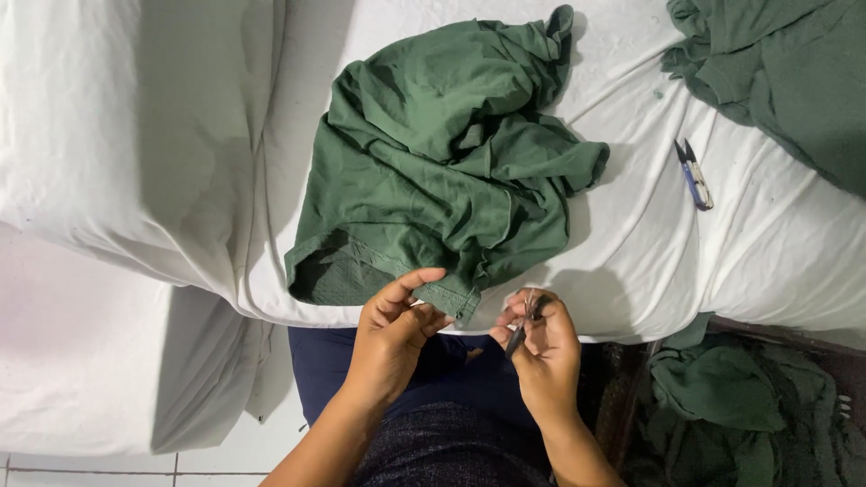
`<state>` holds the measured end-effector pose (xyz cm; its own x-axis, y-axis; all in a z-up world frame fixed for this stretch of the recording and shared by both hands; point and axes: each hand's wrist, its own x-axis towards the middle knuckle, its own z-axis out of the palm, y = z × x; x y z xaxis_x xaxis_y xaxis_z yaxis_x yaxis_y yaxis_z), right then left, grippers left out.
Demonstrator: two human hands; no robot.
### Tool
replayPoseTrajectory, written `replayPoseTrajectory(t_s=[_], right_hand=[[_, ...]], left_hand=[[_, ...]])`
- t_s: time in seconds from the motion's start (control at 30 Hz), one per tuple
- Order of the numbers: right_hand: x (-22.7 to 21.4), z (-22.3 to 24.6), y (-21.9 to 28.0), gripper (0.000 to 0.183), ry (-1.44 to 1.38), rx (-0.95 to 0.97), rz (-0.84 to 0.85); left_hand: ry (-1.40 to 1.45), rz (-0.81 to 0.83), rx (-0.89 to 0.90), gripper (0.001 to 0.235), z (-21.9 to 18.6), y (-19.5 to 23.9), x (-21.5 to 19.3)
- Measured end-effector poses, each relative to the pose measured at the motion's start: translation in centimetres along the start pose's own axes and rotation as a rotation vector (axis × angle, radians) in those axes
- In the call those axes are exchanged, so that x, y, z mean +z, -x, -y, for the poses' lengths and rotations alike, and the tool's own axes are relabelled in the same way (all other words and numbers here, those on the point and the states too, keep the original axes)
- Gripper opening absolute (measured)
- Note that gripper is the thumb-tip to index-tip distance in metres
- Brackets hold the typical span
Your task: The person uses scissors to cut a green shirt laid out on a white bedsheet. They cut the collar and sleeves, then fold the shirt and continue cutting the fabric into smaller pieces.
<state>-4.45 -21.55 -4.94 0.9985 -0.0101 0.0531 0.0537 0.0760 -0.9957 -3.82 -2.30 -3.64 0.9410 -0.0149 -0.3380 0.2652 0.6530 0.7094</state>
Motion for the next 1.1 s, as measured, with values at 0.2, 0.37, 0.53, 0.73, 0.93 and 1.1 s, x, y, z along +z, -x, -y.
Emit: replayPoseTrajectory(t_s=[0.2, 0.37, 0.53, 0.73, 0.93, 1.1], right_hand=[[2.4, 0.4, 0.0, 0.048, -0.220, 0.120, -0.089], [4.2, 1.4, -0.6, 0.035, -0.237, 0.158, -0.175], [2.7, 1.3, -0.2, 0.036, -0.291, 0.108, -0.206], [1.5, 3.1, -0.8, 0.034, -0.234, 0.038, -0.194], [0.2, 4.7, -1.0, 0.027, 0.007, 0.049, 0.046], [0.3, 3.7, -0.8, 0.029, 0.106, 0.019, -0.060]], left_hand=[[0.016, 0.052, 0.021, 0.044, 0.1, 0.0, 1.0], [-0.094, 0.032, 0.024, 0.043, 1.0, -0.1, 0.7], [-0.587, 0.047, 0.276, 0.040, -0.3, -0.3, 0.8], [-1.034, -0.106, 0.447, 0.034, 1.3, -0.9, -0.2], [-0.481, 0.002, 0.148, 0.038, -0.1, -0.6, 0.5], [-0.285, 0.080, 0.105, 0.045, -0.2, -0.5, 0.6]])
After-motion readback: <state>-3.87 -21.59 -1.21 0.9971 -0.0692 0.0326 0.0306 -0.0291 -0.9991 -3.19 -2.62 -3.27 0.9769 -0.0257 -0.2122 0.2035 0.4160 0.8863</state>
